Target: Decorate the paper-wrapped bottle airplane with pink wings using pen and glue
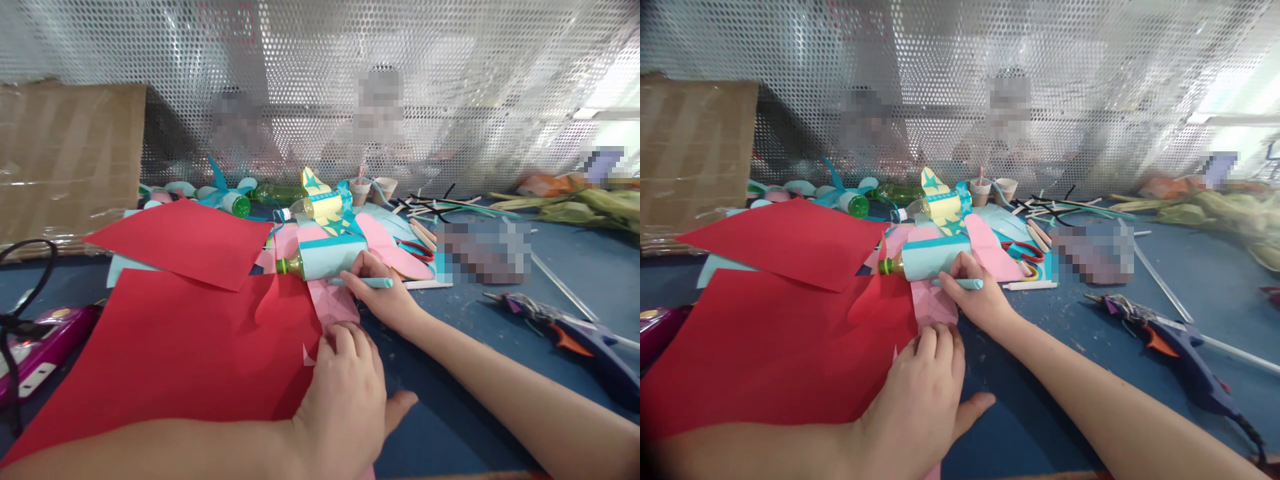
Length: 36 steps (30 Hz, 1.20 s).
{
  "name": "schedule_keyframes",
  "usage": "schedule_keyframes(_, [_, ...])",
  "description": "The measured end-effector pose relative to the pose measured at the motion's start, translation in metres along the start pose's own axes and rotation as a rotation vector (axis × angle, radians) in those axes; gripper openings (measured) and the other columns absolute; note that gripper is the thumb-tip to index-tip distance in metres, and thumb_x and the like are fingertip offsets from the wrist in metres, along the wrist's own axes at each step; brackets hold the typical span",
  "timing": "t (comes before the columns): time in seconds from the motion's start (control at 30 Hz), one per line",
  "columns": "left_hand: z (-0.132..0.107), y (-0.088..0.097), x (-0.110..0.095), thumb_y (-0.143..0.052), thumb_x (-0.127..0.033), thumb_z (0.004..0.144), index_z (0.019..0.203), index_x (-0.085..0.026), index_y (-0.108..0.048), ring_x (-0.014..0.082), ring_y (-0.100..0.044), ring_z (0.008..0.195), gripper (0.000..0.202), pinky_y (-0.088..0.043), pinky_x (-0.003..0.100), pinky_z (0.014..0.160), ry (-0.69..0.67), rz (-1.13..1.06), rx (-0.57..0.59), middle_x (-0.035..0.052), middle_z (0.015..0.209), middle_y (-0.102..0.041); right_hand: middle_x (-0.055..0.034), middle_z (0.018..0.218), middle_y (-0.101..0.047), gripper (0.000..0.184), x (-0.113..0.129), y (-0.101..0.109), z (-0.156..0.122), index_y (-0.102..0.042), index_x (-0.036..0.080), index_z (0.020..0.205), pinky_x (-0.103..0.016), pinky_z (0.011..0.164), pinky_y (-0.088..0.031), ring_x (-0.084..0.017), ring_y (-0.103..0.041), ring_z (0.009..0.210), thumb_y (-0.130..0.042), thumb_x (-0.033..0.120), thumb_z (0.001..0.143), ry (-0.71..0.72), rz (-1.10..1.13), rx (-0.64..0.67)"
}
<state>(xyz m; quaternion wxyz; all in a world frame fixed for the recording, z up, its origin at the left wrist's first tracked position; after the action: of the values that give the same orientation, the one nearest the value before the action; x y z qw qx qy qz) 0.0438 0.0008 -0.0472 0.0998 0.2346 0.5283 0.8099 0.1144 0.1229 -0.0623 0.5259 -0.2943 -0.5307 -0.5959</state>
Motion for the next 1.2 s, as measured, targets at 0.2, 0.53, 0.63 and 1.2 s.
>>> schedule_keyframes(0.2, [-0.0001, 0.0007, 0.0000, -0.055, -0.067, 0.078, 0.104, -0.002, -0.071, 0.0295, -0.060, 0.080, 0.072, -0.054, 0.038, 0.061, -0.004, -0.011, -0.005, 0.0212, 0.092, -0.069, 0.0063, 0.055, -0.045, 0.025, -0.0004, 0.0001, -0.0005, -0.039, 0.024, 0.067, -0.027, 0.051, -0.034, -0.012, -0.042, 0.052, -0.058, 0.033, 0.081, 0.007, -0.008, 0.009])
schedule_keyframes(0.53, [0.0008, 0.0008, 0.0005, -0.056, -0.067, 0.077, 0.105, -0.002, -0.070, 0.0301, -0.061, 0.081, 0.072, -0.054, 0.039, 0.062, 0.003, -0.018, 0.003, 0.0216, 0.094, -0.069, 0.0055, 0.057, -0.047, 0.025, 0.0013, 0.0012, -0.0011, -0.040, 0.024, 0.069, -0.028, 0.051, -0.035, -0.013, -0.044, 0.053, -0.058, 0.035, 0.082, 0.007, -0.035, 0.012])
schedule_keyframes(0.63, [0.0009, 0.0007, 0.0001, -0.055, -0.067, 0.078, 0.105, -0.002, -0.070, 0.0295, -0.061, 0.080, 0.072, -0.054, 0.038, 0.062, -0.002, -0.012, 0.014, 0.0213, 0.094, -0.069, 0.0054, 0.057, -0.047, 0.025, 0.0030, 0.0017, -0.0013, -0.039, 0.024, 0.069, -0.028, 0.051, -0.036, -0.013, -0.045, 0.053, -0.058, 0.035, 0.082, 0.019, -0.026, 0.006])
schedule_keyframes(1.2, [0.0001, 0.0010, 0.0008, -0.056, -0.067, 0.077, 0.105, -0.001, -0.070, 0.0307, -0.060, 0.081, 0.072, -0.054, 0.039, 0.062, 0.004, -0.017, -0.013, 0.0219, 0.093, -0.069, 0.0054, 0.056, -0.047, 0.025, 0.0043, 0.0019, -0.0018, -0.039, 0.024, 0.068, -0.028, 0.052, -0.035, -0.013, -0.044, 0.053, -0.058, 0.035, 0.081, 0.008, -0.059, 0.013])
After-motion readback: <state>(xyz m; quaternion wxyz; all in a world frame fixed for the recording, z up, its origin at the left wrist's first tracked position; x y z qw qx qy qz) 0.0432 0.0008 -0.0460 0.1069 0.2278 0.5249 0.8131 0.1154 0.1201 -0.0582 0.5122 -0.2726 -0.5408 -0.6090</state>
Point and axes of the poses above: each hand's wrist, its own z-axis towards the middle knuckle, its own y-axis out of the back of the hand, x = y × z, the point moved 5 cm from there along z, towards the middle knuckle
